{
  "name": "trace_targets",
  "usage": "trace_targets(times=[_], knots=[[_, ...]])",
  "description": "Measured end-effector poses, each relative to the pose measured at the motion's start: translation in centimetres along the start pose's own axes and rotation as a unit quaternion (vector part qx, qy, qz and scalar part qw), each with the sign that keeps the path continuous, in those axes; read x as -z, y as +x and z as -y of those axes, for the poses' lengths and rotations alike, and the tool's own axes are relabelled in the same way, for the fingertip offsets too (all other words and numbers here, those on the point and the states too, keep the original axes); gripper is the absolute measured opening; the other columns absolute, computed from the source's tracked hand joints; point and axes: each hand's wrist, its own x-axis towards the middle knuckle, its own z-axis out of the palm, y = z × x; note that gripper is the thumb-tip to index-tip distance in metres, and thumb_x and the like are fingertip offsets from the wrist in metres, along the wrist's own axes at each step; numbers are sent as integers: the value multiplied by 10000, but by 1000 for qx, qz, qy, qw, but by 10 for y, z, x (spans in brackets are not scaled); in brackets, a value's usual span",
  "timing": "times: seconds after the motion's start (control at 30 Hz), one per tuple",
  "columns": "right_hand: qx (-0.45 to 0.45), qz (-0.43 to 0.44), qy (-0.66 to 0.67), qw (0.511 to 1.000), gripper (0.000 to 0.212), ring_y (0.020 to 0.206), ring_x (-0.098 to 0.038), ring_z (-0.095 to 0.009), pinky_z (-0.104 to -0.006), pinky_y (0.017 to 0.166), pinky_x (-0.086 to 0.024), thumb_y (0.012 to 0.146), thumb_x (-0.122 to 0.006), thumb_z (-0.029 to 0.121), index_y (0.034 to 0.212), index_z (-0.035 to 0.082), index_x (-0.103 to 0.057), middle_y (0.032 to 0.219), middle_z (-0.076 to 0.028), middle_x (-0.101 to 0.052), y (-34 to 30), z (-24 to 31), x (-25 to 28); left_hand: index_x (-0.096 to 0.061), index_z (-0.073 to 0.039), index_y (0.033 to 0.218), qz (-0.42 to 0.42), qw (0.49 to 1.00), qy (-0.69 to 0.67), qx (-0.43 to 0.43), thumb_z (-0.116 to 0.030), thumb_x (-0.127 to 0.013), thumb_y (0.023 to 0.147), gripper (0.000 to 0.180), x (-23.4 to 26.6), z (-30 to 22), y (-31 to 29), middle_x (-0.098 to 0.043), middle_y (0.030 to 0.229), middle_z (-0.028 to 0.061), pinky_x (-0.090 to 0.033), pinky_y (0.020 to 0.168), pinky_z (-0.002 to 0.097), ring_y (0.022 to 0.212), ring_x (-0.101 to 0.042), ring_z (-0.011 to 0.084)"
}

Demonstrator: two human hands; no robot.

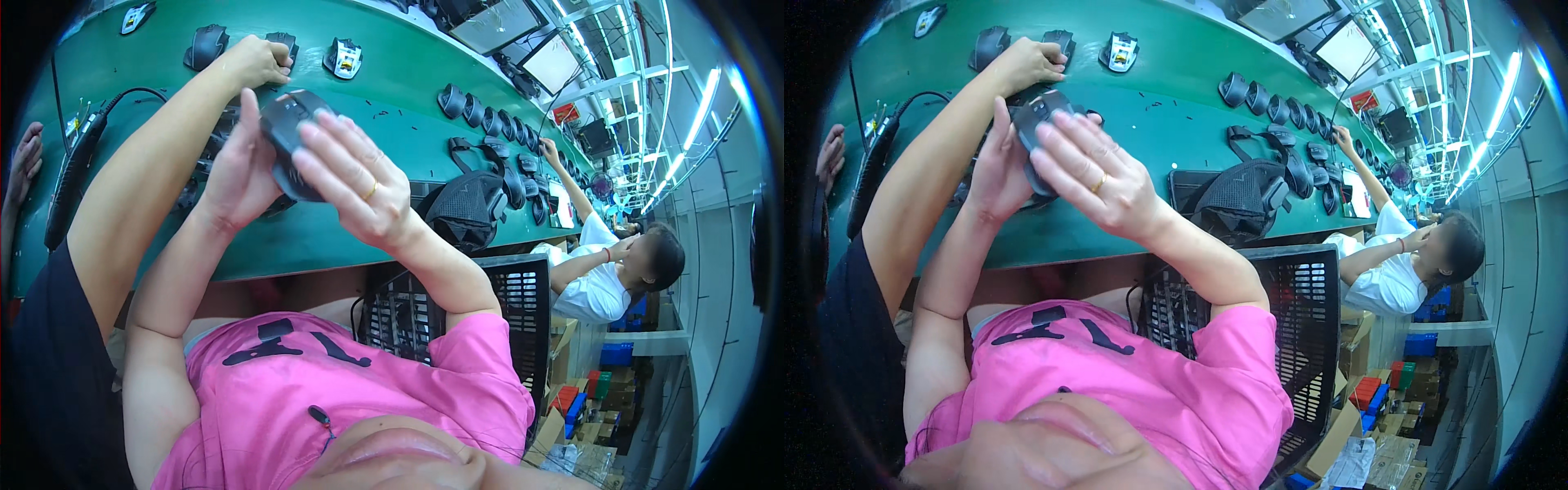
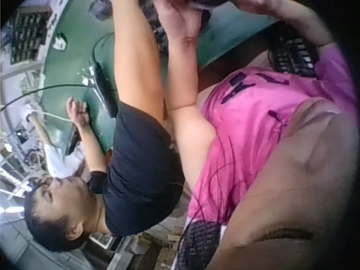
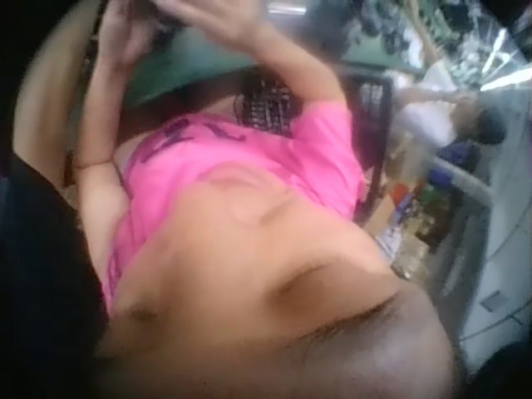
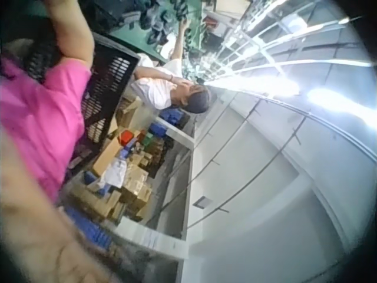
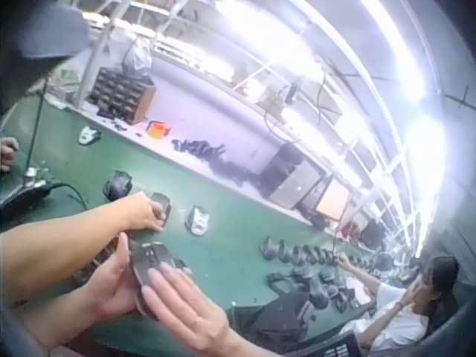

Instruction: Manually assemble the outer plastic casings of computer mice at an electronics production line.

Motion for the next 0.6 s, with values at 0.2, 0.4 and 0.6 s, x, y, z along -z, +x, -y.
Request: trace_targets(times=[0.2, 0.4, 0.6], knots=[[66, 83, 3, 994, 415, 1275, -541, -267, -412, 1072, -455, 815, -636, 85, 1226, 126, -597, 1362, -78, -569, -9, -3, 13, -487, -42, 1314, -12, 997, 62, 35, -400, -335, 1046, 472, 4, -3, 6, -590, 1231, 254, -511, 971, 460, 1099, -619, 361], [49, 65, 22, 996, 419, 1271, -540, -289, -421, 1054, -470, 811, -632, 81, 1226, 132, -604, 1374, -106, -551, -2, -2, 5, -518, -11, 1289, -56, 993, 107, -2, -331, -367, 1048, 428, 7, -8, -1, -612, 1213, 195, -509, 963, 397, 1074, -635, 261], [-24, 49, 80, 995, 479, 1178, -596, -351, -434, 973, -522, 741, -625, -4, 1211, 82, -631, 1277, -155, -603, -8, -20, -2, -533, 8, 1259, -183, 980, 72, 40, -373, -404, 1049, 454, 11, 1, 2, -625, 1196, 129, -530, 914, 419, 1084, -627, 223]])
